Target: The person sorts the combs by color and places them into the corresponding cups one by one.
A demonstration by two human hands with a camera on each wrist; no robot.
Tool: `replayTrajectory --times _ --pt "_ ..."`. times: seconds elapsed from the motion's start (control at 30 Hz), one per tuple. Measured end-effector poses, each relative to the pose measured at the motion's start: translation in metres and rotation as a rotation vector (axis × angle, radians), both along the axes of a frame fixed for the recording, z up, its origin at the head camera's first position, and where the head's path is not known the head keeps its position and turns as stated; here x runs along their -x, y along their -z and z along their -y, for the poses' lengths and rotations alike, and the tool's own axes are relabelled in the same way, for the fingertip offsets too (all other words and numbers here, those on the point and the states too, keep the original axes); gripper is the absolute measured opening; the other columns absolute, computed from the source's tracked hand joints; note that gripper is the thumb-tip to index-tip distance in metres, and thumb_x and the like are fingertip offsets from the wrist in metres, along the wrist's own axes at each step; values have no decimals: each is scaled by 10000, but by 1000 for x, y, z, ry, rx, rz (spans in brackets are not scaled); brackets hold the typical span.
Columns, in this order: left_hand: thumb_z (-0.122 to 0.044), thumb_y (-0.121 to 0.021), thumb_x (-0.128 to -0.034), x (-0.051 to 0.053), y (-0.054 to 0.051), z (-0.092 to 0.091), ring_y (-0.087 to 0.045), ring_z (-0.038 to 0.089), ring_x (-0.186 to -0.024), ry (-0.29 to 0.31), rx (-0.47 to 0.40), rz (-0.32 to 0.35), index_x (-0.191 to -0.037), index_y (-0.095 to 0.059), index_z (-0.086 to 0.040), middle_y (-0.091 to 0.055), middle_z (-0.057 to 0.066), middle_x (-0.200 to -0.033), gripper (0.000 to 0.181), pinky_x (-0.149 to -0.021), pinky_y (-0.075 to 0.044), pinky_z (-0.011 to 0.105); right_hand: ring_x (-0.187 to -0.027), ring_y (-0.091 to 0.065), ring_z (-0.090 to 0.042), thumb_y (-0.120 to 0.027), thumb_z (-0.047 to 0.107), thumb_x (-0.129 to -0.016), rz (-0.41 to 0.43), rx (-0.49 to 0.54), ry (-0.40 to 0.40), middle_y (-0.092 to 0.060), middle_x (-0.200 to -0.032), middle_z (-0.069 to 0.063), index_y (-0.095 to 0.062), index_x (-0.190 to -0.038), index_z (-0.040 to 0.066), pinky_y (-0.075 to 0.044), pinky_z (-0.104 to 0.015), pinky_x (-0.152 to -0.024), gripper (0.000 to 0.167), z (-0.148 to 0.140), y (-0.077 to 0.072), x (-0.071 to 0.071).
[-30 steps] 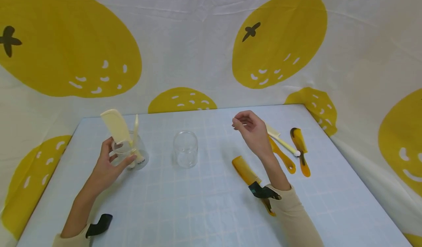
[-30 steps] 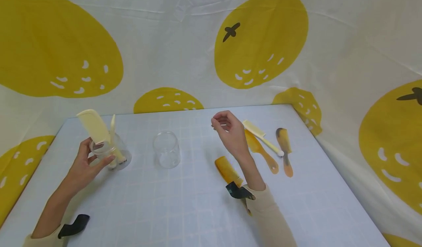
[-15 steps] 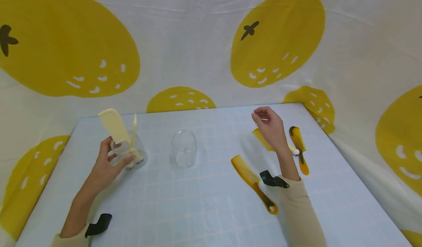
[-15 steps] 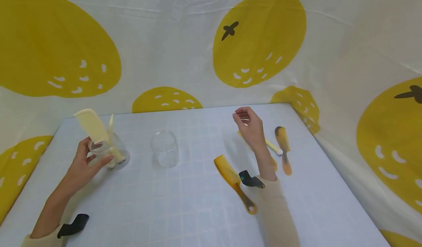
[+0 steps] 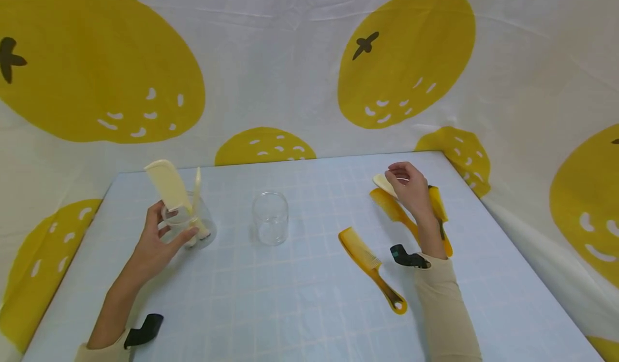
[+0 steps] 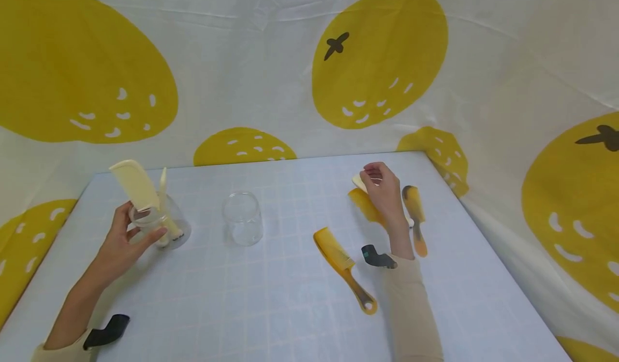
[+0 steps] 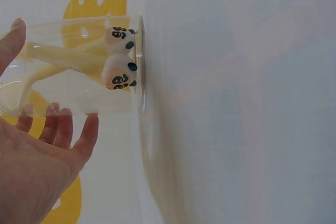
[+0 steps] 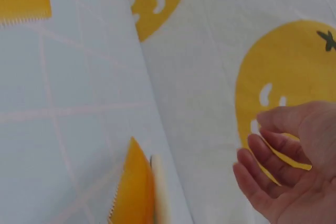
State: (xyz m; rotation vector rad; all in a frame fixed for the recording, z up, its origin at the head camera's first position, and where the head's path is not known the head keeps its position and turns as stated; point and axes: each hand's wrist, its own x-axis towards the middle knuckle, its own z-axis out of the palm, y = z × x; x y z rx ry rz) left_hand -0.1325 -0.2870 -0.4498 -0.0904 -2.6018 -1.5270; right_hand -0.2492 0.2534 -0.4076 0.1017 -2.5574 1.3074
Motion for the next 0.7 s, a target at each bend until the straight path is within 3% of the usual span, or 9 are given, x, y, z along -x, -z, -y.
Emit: replayTrajectory --times 0.53,0.7 --pt "-178 -723 -981 -1 -2 -2 -221 497 -1405 1 -5 14 -1606 -19 -42 -181 277 -1571 951 -1096 -230 756 -1196 -553 -422 -612 164 -1039 248 -156 67 -581 -1294 -261 -551 -1319 -57 -465 -538 -1067 362 -30 25 7" --pt "-175 -723 -980 -1 -2 -1 -217 502 -1401 -3 1 11 -1608 -19 -46 -174 280 -1573 952 -1089 -224 768 -1225 -523 -420 -604 199 -1033 357 -150 71 -551 -1330 -250 -539 -1343 -39 -451 -547 -1073 396 -35 27 5"
